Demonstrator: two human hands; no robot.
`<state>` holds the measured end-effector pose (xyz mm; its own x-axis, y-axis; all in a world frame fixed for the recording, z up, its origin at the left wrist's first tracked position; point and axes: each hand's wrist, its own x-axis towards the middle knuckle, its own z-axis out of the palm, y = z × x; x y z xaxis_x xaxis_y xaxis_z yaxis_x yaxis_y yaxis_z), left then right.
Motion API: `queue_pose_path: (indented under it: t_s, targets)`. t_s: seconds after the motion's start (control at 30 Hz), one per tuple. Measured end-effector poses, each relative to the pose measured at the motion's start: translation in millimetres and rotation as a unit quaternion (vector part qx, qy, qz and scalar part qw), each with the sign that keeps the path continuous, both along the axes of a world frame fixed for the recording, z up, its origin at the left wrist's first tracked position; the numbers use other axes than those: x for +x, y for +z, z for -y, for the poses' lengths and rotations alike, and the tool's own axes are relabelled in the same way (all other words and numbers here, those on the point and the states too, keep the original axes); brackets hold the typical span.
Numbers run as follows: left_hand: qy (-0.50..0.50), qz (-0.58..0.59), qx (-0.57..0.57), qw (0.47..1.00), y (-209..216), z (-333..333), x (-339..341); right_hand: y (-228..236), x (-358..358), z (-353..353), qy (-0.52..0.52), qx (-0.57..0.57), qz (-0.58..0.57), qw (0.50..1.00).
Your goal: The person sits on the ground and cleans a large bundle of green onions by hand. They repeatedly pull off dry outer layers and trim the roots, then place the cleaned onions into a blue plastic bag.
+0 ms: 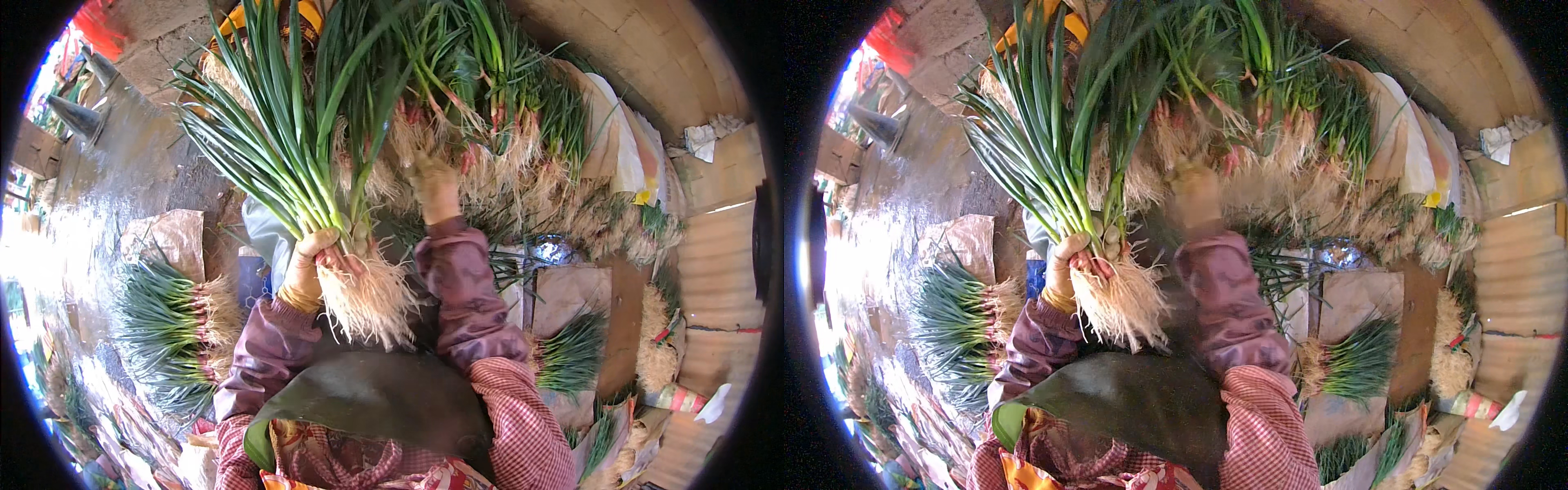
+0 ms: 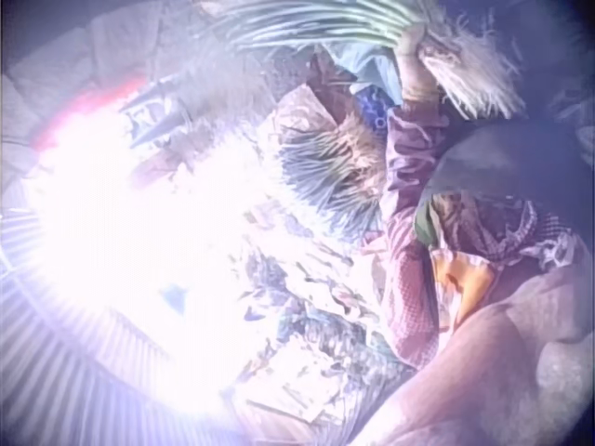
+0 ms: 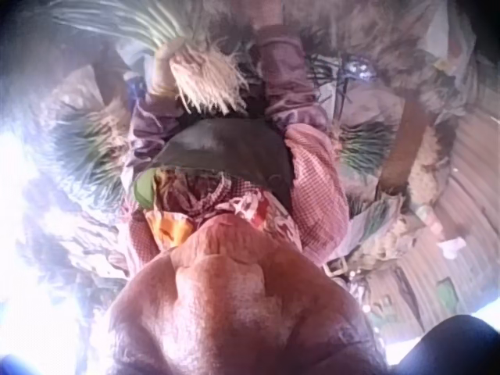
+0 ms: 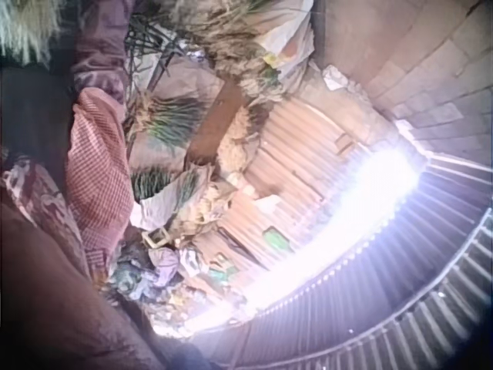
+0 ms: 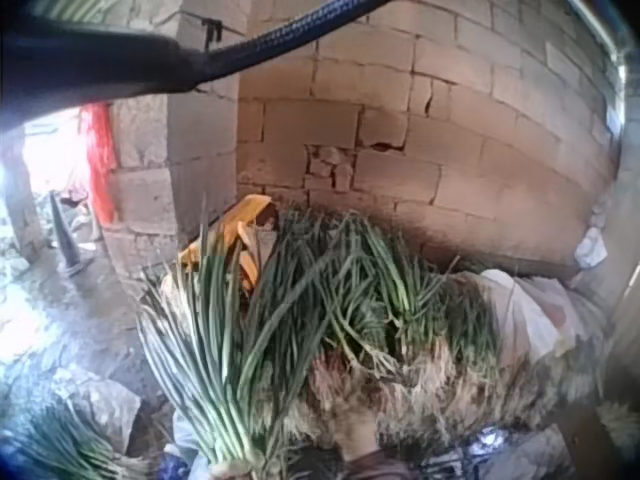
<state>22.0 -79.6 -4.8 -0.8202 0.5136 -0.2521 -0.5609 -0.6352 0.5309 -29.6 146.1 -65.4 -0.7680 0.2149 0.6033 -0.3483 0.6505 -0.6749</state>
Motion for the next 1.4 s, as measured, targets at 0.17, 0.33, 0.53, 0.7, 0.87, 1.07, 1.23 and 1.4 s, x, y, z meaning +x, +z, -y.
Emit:
queue_pose_path:
  t_s: [0.17,0.33,0.53,0.7,0.87,1.07,1.23,1.4]
  targets:
    - [-0.009,0.018,0.02,1.0,-37,18,-6,73,26,41,0.251,-0.374,0.382,0.807]
    - [-0.002,0.03,-0.005,1.0,-6,-4,-5,42,2,63,0.148,-0.294,0.334,0.883]
    - [-0.024,-0.017,-0.054,0.998,-11,-4,-8,51,9,62,0.088,-0.015,0.274,0.958]
    - [-0.032,0.023,0.073,0.997,4,1,-2,56,8,50,0.326,-0.473,0.379,0.725]
    - [0.011,0.112,0.102,0.988,-34,13,-5,44,4,56,0.413,-0.55,0.338,0.643]
    - [0.003,0.047,0.066,0.997,-26,10,-4,48,10,78,0.167,-0.421,0.245,0.857]
    - [0.042,0.042,-0.007,0.998,-23,2,-6,-7,-4,66,-0.01,-0.117,0.195,0.974]
    - [-0.013,0.049,0.142,0.989,-18,14,-4,-80,35,-65,-0.034,0.495,0.22,0.84]
